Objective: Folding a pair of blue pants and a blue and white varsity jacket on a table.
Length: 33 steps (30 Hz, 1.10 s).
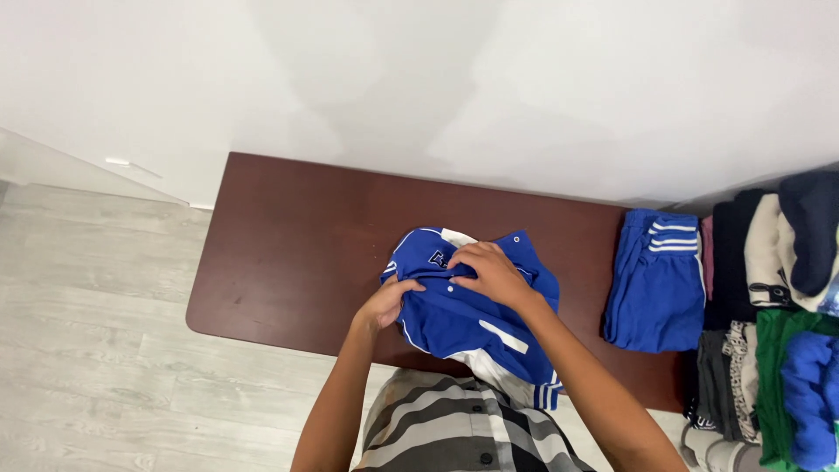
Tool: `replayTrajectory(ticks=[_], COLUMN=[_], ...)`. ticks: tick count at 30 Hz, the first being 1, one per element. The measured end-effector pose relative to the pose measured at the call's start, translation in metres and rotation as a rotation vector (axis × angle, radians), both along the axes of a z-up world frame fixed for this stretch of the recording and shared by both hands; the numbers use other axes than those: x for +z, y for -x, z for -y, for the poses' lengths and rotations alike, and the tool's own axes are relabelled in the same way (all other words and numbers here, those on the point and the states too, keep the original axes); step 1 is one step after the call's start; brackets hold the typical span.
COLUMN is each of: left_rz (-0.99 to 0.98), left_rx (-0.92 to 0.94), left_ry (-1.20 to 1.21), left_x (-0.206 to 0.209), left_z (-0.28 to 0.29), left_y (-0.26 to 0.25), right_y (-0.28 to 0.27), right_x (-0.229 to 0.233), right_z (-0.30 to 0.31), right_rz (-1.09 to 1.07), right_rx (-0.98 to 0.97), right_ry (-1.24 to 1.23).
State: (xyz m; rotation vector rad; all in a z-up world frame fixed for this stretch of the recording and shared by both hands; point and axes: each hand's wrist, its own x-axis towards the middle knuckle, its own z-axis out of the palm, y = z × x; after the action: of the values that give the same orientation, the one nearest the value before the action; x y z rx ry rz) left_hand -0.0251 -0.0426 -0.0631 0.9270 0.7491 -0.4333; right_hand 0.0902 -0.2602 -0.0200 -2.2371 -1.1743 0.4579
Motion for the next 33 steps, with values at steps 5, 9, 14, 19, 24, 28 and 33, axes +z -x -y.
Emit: replayTrajectory(ticks=[5,9,14,19,24,28,33], left_rz=[-0.021,-0.038,-0.08,-0.094,-0.116,-0.067,0.375], left_rx=[0.008,0.005,0.017,-0.02,-0.294,-0.467,-0.2], left_ry=[0.028,0.04,0.1,0.12,-0.444,-1.055,-1.877], left_x=[-0.023,0.0,-0.045,-0.041,0.144,0.011,0.001], left_z=[0.006,0.003,-0.002,-0.003,0.02,-0.023,-0.013], left_y=[-0.002,-0.004,0.0,0.002,-0.009,-0.005,-0.049], right_y=[0.005,0.014,0.022,0.026,0.028,0.007,-0.039], right_x=[-0.022,-0.018,-0.016,-0.019,0.005,0.024,-0.016], right_z=[0.008,0.008,0.011,0.016,0.022,0.03,0.055], right_rz=[0.048,0.054,0.003,-0.007,-0.122,-0.494,0.064], right_rx=[0.002,-0.003,-0.037,-0.017,0.064,-0.058,-0.346], right_ry=[0.029,0.008,-0.025,-0.018,0.108,0.17,0.407])
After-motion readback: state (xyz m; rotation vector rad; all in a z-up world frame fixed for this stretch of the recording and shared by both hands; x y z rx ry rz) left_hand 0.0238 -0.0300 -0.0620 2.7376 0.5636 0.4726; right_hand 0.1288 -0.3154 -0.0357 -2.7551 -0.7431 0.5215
